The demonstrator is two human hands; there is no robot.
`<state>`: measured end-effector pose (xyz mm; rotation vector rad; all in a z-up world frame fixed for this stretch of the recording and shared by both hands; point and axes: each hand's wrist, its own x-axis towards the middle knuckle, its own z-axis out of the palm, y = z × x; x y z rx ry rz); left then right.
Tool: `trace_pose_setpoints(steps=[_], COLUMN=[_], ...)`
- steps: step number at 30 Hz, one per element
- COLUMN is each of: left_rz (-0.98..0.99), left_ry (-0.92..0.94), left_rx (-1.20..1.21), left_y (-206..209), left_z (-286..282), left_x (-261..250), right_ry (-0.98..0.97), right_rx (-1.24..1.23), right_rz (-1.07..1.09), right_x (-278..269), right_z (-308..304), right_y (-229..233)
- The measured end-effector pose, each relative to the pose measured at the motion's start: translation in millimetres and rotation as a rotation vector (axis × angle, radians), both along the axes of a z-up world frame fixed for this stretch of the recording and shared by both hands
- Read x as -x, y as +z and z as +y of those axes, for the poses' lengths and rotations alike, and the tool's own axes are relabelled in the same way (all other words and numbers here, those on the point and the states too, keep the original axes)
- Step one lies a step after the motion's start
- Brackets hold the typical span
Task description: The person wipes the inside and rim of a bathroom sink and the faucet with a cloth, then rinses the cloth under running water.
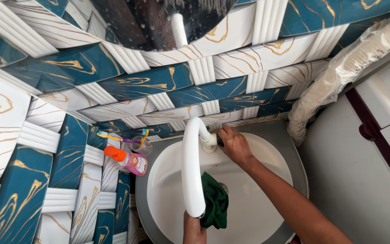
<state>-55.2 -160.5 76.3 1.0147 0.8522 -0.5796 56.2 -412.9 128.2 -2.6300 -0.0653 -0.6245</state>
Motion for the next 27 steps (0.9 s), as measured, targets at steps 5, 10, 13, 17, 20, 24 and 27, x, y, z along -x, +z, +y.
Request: trace_pose_setpoints(steps=[5, 10, 13, 17, 20, 24, 27], left_rz=[-0.003, 0.018, 0.031, 0.037, 0.033, 0.043, 0.000], left_ry=[-0.031, -0.025, -0.034, -0.052, -0.071, -0.044, -0.040], left_rx=[-0.008, -0.034, -0.036, -0.052, -0.062, -0.055, -0.025], left_y=[9, 11, 11, 10, 10, 6, 1], left_z=[-2, -4, -2, -2, -1, -2, 0], left_x=[4, 5, 4, 5, 7, 7, 9], right_ry=[0.013, 0.038, 0.035, 0.041, 0.032, 0.034, 0.045], right_rx=[0.020, 0.090, 0.086, 0.123, 0.125, 0.163, 0.179], right_rz=[-0.029, -0.118, -0.130, -0.196, -0.203, -0.256, -0.272], right_x=[1, 3, 3, 3, 3, 4, 5], right_z=[-1, -1, -1, -1, -1, -2, -3], right_y=[-5, -7, -8, -14, -18, -17, -14])
